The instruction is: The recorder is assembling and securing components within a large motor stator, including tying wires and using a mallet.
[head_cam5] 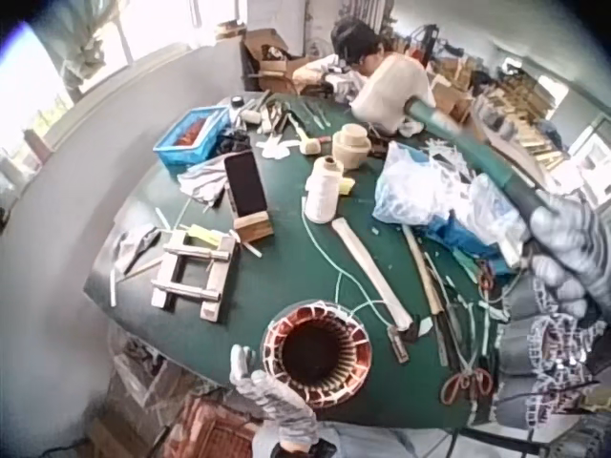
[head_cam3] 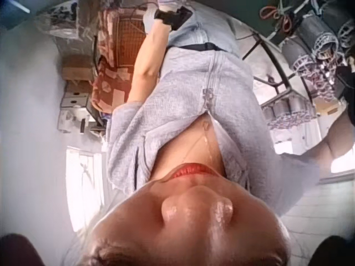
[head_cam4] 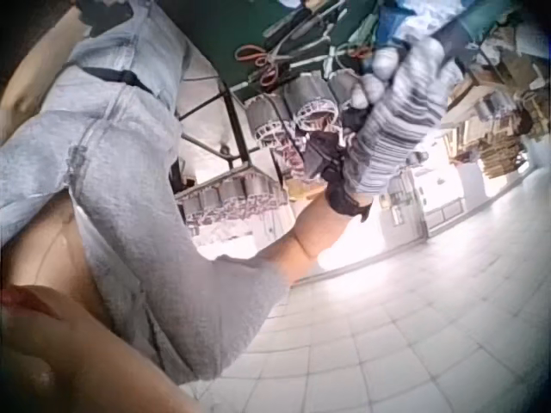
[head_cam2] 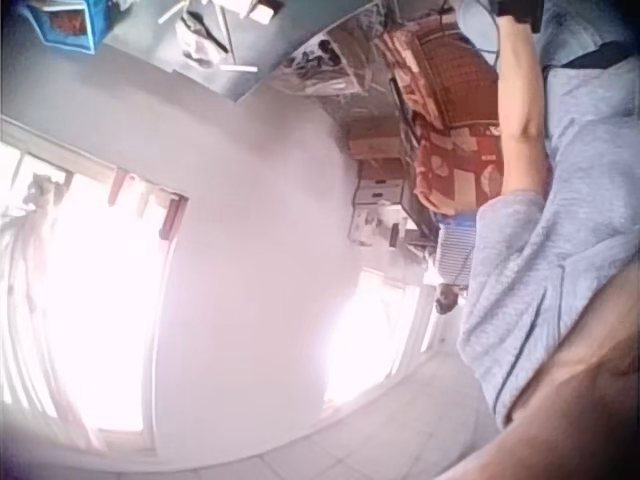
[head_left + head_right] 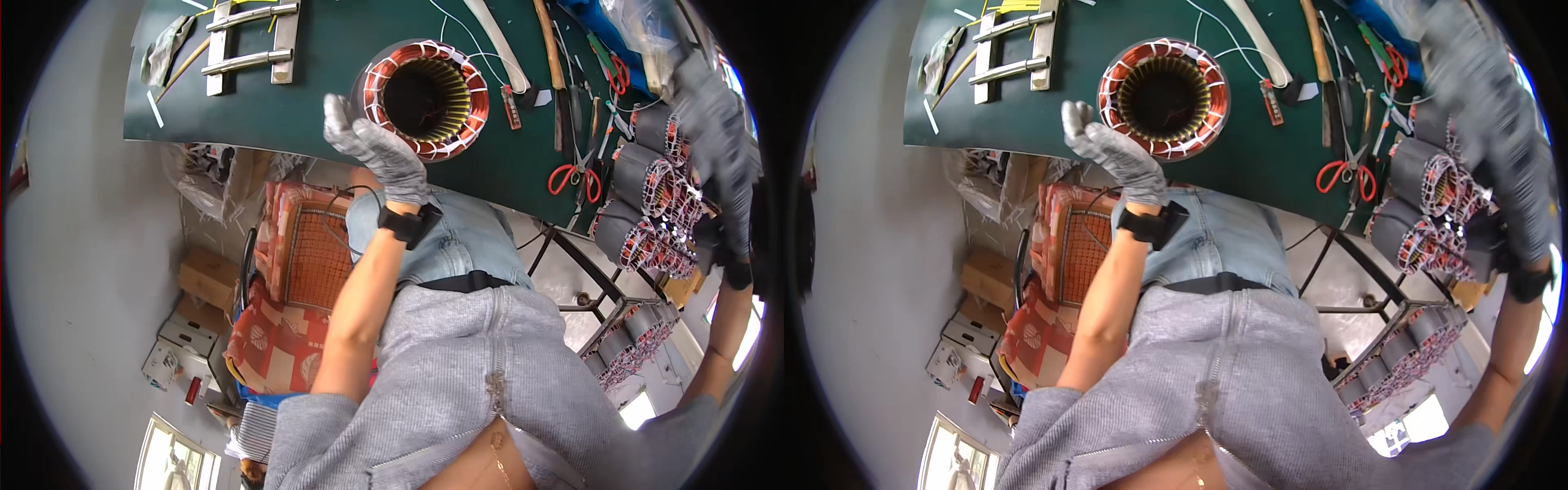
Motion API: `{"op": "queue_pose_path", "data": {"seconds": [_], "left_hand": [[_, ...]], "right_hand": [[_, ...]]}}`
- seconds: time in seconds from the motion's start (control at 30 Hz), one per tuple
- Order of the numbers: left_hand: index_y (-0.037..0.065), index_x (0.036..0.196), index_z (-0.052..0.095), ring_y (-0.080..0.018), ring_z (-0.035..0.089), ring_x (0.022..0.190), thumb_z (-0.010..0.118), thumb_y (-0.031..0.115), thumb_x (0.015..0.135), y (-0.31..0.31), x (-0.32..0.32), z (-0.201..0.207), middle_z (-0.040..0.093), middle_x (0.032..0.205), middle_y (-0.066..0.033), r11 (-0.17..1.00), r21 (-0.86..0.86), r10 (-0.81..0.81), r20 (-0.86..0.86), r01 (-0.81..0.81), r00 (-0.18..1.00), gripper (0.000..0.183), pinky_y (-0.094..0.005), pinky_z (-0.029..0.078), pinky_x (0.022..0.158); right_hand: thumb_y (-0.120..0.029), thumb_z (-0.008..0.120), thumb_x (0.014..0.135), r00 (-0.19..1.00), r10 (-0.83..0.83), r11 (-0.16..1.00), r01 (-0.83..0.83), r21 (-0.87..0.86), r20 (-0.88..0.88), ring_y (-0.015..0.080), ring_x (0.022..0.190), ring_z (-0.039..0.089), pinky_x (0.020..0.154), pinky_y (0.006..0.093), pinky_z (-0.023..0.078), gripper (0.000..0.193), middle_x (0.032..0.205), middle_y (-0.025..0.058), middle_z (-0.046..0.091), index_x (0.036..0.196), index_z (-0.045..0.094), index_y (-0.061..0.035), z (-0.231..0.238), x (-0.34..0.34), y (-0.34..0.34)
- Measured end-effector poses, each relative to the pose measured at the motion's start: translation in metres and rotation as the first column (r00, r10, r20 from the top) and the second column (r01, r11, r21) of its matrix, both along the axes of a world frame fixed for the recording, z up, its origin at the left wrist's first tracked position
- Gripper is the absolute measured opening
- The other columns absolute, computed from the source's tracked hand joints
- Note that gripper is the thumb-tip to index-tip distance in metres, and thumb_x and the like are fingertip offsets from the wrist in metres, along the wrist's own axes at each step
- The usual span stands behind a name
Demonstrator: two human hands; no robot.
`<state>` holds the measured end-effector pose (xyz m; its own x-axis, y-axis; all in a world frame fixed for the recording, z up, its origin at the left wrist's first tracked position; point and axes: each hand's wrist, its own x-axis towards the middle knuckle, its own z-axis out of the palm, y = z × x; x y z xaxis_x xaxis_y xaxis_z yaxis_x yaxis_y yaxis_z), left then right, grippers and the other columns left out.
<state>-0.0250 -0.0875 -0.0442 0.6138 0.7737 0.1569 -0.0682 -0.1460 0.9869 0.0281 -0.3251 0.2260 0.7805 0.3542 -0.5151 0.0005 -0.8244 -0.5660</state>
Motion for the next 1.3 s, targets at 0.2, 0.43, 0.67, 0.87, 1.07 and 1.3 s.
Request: {"op": "queue_pose_path", "data": {"seconds": [0.2, 0.43, 0.67, 0.87, 1.07, 1.3], "left_hand": [[-0.003, 0.13, 0.031, -0.0265, 0.041, 0.117, 0.026, 0.031, 0.097, -0.007, 0.015, -0.003, 0.038, 0.126, -0.0179, 0.997, 0.077, -0.012, -0.04, 0.015, 0.999, 0.048, -0.0384, 0.031, 0.102], [-0.002, 0.131, 0.031, -0.0247, 0.04, 0.117, 0.027, 0.031, 0.098, 0.022, -0.012, -0.006, 0.036, 0.129, -0.0174, 0.999, -0.008, 0.035, -0.119, -0.036, 0.992, 0.047, -0.0377, 0.029, 0.103], [-0.004, 0.131, 0.028, -0.0248, 0.04, 0.115, 0.025, 0.034, 0.098, 0.027, -0.002, 0.001, 0.037, 0.126, -0.0188, 0.997, 0.063, -0.049, -0.043, 0.051, 0.998, 0.051, -0.0368, 0.03, 0.102], [-0.001, 0.132, 0.029, -0.0232, 0.04, 0.117, 0.026, 0.027, 0.098, 0.003, -0.003, -0.003, 0.037, 0.127, -0.0161, 0.989, -0.126, -0.082, 0.025, 0.084, 0.996, 0.044, -0.0355, 0.031, 0.103], [-0.001, 0.131, 0.031, -0.0231, 0.039, 0.117, 0.026, 0.032, 0.098, 0.023, -0.001, 0.002, 0.038, 0.126, -0.0156, 0.974, -0.194, -0.117, 0.03, 0.12, 0.993, 0.047, -0.0357, 0.03, 0.103], [-0.001, 0.131, 0.03, -0.0233, 0.038, 0.119, 0.027, 0.029, 0.098, -0.01, 0.016, -0.005, 0.037, 0.126, -0.0159, 0.987, -0.13, -0.087, 0.031, 0.091, 0.996, 0.045, -0.0359, 0.031, 0.105]], "right_hand": [[-0.032, 0.047, 0.092, 0.834, 0.158, 0.953, 0.011, -0.303, 0.528, 0.0297, 0.112, 0.051, 0.102, 0.0364, 0.032, 0.047, 0.117, 0.0152, 0.056, 0.128, 0.042, -0.0018, -0.077, -0.052, -0.018], [-0.024, 0.05, 0.091, 0.946, -0.219, 0.958, 0.163, 0.235, 0.238, 0.0265, 0.106, 0.054, 0.095, 0.0332, 0.041, 0.046, 0.119, 0.0144, 0.054, 0.129, 0.041, 0.0014, -0.041, 0.015, -0.018], [-0.012, 0.056, 0.087, 0.667, 0.727, 0.679, -0.66, -0.321, 0.165, 0.0335, 0.112, 0.051, 0.089, 0.0418, 0.045, 0.039, 0.122, 0.0206, 0.051, 0.124, 0.047, -0.0045, -0.101, -0.07, -0.001], [-0.015, 0.047, 0.092, 0.809, -0.279, 0.923, 0.076, 0.378, 0.517, 0.0134, 0.093, 0.054, 0.078, 0.0232, 0.045, 0.042, 0.115, 0.0074, 0.054, 0.131, 0.039, 0.0003, -0.077, -0.005, -0.042], [-0.009, 0.054, 0.086, 0.933, 0.104, 0.908, -0.23, -0.349, -0.345, 0.0171, 0.102, 0.056, 0.089, 0.0289, 0.045, 0.041, 0.116, 0.0112, 0.055, 0.124, 0.044, 0.0024, -0.047, -0.03, 0.053], [-0.011, 0.053, 0.087, 0.779, -0.118, 0.966, 0.233, -0.11, 0.615, 0.0218, 0.099, 0.057, 0.086, 0.0304, 0.047, 0.033, 0.119, 0.0142, 0.052, 0.119, 0.05, -0.0023, -0.056, -0.027, -0.023]]}}
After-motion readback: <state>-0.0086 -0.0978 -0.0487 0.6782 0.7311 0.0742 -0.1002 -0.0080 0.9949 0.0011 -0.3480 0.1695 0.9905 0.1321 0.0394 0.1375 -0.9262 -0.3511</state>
